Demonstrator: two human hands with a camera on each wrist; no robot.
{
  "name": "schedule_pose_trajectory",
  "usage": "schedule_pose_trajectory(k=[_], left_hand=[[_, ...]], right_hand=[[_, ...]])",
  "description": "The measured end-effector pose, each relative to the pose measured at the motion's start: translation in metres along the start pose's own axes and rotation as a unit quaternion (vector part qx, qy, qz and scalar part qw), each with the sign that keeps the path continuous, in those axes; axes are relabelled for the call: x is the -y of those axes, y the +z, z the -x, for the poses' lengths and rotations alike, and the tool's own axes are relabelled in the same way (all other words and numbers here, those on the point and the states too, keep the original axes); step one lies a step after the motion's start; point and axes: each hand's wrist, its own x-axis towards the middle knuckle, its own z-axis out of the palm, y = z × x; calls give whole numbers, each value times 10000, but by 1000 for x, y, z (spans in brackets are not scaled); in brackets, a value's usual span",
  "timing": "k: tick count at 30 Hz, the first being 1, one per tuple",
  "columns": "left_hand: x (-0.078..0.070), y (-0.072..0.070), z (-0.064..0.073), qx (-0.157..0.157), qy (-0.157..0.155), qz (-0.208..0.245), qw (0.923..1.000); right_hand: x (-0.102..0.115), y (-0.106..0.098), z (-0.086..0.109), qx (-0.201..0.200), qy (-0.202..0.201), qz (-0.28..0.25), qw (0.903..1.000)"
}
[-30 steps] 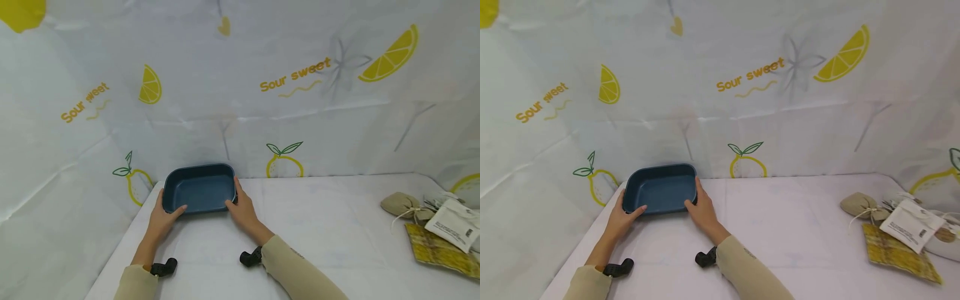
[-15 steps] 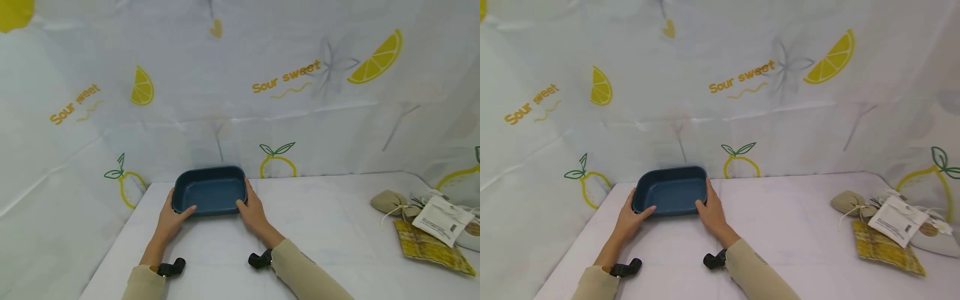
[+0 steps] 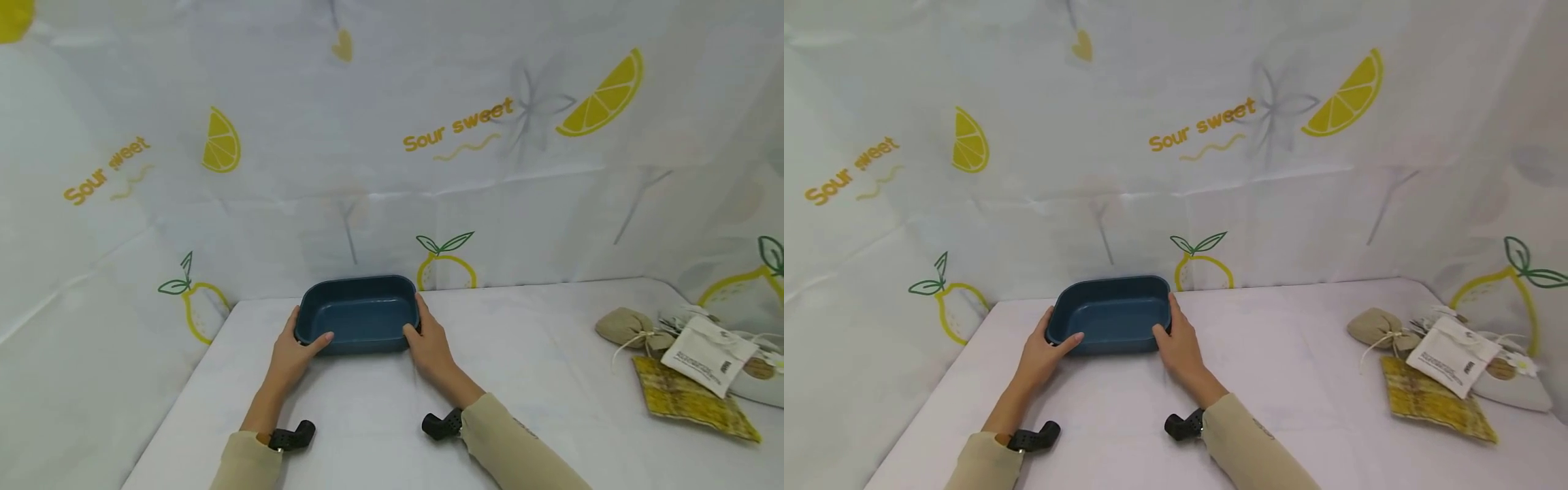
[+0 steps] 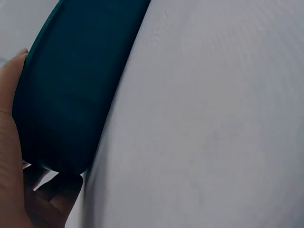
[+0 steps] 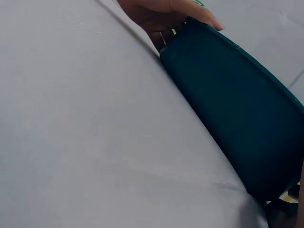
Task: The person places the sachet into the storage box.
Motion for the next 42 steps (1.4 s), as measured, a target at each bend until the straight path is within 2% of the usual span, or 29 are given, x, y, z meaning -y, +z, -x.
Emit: schedule_pose_trajectory(k=[9,15,21,27,31,36,42], left_hand=[[-9,23,1,25,96,268,9996],[-17,43,1,41,412,468,9980],[-31,64,1,-26,669,547,9963],[-49,86,2,-7,713,810,9942],[-61,100,4,111,644,900,9938],[-75,116,3,240,562,761,9952],[-87,134,0,507,760,877,9919]], right_hand=[[-10,-23,3,-120,102,151,9998],[-20,-43,3,-189,80,331,9992],[-30,-67,5,-291,65,541,9981],[-42,-91,9,-355,170,678,9969],[-50,-108,11,-371,172,810,9959],[-59,-132,13,-332,182,883,9954],[-68,-160,18,-353,251,940,9946]])
